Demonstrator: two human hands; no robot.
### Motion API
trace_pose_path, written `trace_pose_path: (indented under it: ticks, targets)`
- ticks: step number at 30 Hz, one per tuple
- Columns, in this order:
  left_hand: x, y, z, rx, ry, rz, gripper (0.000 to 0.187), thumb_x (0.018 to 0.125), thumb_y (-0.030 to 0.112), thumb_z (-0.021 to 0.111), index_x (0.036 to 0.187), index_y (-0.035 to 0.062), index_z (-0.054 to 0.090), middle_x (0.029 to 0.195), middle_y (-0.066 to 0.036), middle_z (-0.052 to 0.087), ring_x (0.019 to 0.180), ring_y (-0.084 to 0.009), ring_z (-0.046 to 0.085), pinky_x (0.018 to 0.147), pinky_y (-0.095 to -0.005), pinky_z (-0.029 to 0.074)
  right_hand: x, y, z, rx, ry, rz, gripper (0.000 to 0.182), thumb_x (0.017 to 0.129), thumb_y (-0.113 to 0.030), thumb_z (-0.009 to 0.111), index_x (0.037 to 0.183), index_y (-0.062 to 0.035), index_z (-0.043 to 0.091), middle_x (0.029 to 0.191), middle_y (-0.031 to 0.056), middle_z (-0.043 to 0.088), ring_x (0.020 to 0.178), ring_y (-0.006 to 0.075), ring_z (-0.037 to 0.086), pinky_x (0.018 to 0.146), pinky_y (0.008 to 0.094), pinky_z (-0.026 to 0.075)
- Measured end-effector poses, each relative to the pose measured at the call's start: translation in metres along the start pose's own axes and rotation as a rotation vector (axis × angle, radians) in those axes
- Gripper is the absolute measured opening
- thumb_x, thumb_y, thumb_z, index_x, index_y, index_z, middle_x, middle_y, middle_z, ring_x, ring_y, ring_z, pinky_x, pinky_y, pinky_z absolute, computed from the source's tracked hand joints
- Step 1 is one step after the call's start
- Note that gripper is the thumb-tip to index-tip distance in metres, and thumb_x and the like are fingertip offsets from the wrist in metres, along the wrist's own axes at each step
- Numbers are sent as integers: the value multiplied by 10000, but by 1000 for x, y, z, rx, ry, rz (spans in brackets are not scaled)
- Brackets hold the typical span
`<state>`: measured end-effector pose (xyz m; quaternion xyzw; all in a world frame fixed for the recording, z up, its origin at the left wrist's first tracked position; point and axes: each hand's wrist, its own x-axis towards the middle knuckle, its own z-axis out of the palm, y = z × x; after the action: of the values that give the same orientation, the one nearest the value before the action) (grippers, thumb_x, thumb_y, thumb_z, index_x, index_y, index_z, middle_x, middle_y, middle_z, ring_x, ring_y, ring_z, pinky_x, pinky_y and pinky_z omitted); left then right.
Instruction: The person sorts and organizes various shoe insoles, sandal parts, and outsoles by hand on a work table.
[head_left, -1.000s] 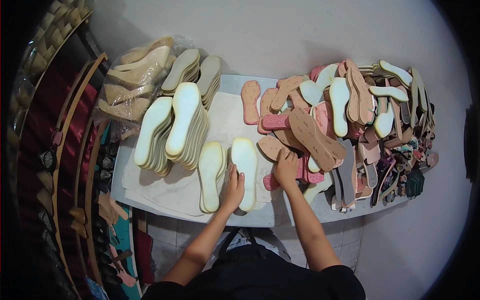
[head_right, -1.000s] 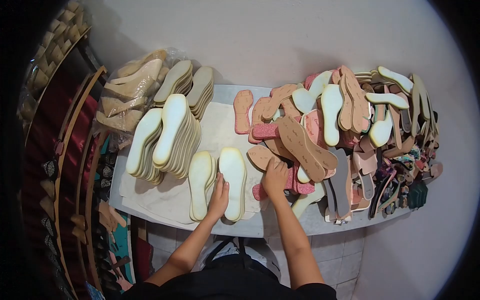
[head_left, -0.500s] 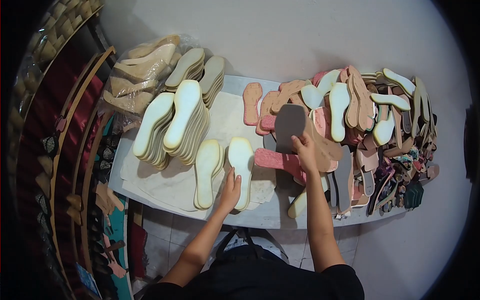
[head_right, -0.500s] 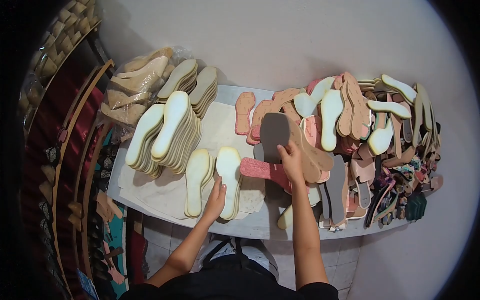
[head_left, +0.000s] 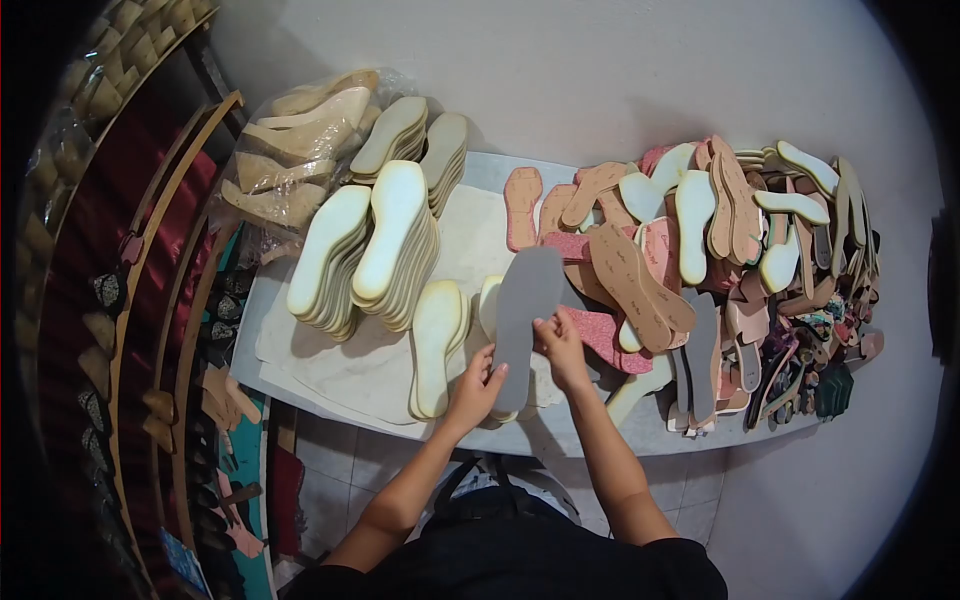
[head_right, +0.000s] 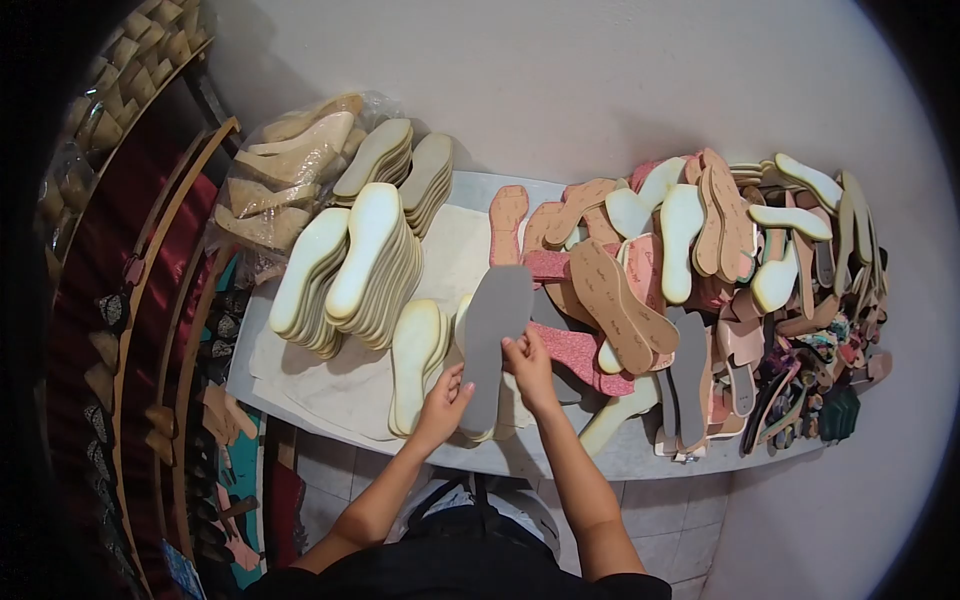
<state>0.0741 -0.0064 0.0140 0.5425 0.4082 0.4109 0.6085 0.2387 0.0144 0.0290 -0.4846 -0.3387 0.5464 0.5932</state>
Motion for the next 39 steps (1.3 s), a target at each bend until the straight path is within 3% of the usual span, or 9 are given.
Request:
trace_pose_path:
  ticks: [8,10,14,16,19,26,29,35,39]
  targets:
    - [14,12,-29,85,-85,-9,319,909,165,428,1175,-11,439,974,-67,565,829,-109,527,739,-235,427,77,-18,5,-298,89,-224,408,846,-93,504,1222,-6,372,862,49,565,706,106,519,593,230,418]
    - [18,10,-34,103,-84,-18,340,911,181,424,1198,-1,418,1018,-58,537,868,-107,511,776,-234,407,112,-48,-5,-406,228,-144,356,866,-133,477,1174,28,402,996,114,562,878,141,539,739,256,431]
    - [19,3,-40,87,-71,-11,326,901,180,444,1169,-5,445,1008,-78,551,826,-111,522,740,-235,422,110,-76,-48,-836,753,-648,410,827,-140,485,1196,18,397,1044,171,513,1010,253,480,838,377,374]
    - [23,-4,-42,108,-115,-2,322,900,178,446,1163,-7,446,1004,-82,553,823,-115,526,737,-238,425,72,-80,-66,-1574,838,-384,469,762,-96,491,1212,-5,393,1188,166,456,1055,288,469,846,393,383]
    - [26,-7,-39,106,-192,-49,322,908,171,430,1178,-4,431,1028,-81,527,902,-123,505,815,-244,396,32,-69,-74,-1840,798,-46,402,748,-122,505,1137,-31,457,1143,135,485,1063,264,453,849,398,368]
    - [34,6,-25,105,-322,-103,324,910,169,429,1179,-11,428,1054,-81,514,941,-124,489,847,-241,382,20,-39,-75,-2102,903,-358,227,752,-109,471,955,-37,541,926,103,511,912,242,481,728,352,383]
    - [32,-5,-23,116,-316,-4,298,894,150,454,1144,-13,456,1000,-100,546,824,-119,542,717,-246,433,8,-37,-65,-2030,825,-202,227,741,-99,478,949,-29,537,884,105,499,851,236,495,701,338,397]
    - [32,2,-28,17,-345,-71,313,906,160,437,1158,-25,444,1075,-108,534,900,-136,545,782,-248,426,-27,-39,4,-1734,697,-177,298,729,-84,486,1020,-50,535,854,104,479,787,240,501,625,324,407]
    - [33,22,-20,-241,-403,-147,343,920,194,427,1162,-47,408,1076,-92,524,965,-142,509,836,-245,397,-65,-13,73,-1717,558,-418,455,752,-86,466,1207,-94,464,1023,153,467,955,326,451,779,492,385]
